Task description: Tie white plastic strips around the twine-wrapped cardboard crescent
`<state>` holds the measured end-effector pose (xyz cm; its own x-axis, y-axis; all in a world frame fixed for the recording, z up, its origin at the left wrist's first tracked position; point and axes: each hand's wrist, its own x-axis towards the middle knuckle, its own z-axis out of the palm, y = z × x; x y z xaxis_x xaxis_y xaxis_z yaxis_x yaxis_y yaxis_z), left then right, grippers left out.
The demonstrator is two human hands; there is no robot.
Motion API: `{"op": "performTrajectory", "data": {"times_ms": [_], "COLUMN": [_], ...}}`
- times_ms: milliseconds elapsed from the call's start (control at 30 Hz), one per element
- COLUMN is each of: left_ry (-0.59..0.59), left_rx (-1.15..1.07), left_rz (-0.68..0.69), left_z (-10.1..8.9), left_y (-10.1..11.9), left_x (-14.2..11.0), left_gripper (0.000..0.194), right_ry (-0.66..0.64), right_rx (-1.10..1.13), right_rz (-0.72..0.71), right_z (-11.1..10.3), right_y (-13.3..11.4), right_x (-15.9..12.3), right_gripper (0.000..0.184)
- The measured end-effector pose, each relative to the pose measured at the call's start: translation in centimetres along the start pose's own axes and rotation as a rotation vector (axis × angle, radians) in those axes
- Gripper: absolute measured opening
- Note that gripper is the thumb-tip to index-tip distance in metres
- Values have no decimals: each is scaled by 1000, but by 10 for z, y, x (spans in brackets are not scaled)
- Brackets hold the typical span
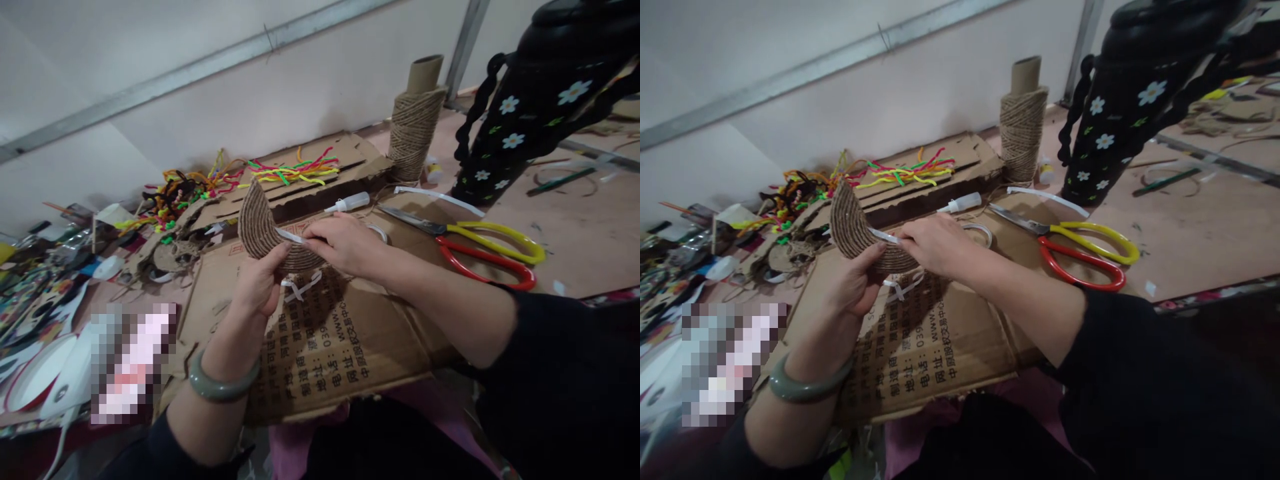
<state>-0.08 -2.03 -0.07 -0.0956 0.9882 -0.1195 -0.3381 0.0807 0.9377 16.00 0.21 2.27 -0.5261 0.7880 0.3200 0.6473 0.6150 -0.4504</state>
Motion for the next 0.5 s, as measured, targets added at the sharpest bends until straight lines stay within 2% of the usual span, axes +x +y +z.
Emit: {"op": "performTrajectory", "data": {"times_ms": [133,300,500], "left_ry": [26,46,40], "left_rx": [-7,25,30], "left_rz": [7,14,33], "left_z": [-1,1,0], "left_y": [1,2,4], "left_x": [1,-2,-2], "left_gripper": [28,26,28], "right_ry": [-14,-26,-34], "right_rx": [-3,22,93], "right_rz": [64,40,97], "right_z": [-4,-4,-4], "right_y": [0,1,4], "right_x": [2,1,2], "right_gripper": [34,31,32]}}
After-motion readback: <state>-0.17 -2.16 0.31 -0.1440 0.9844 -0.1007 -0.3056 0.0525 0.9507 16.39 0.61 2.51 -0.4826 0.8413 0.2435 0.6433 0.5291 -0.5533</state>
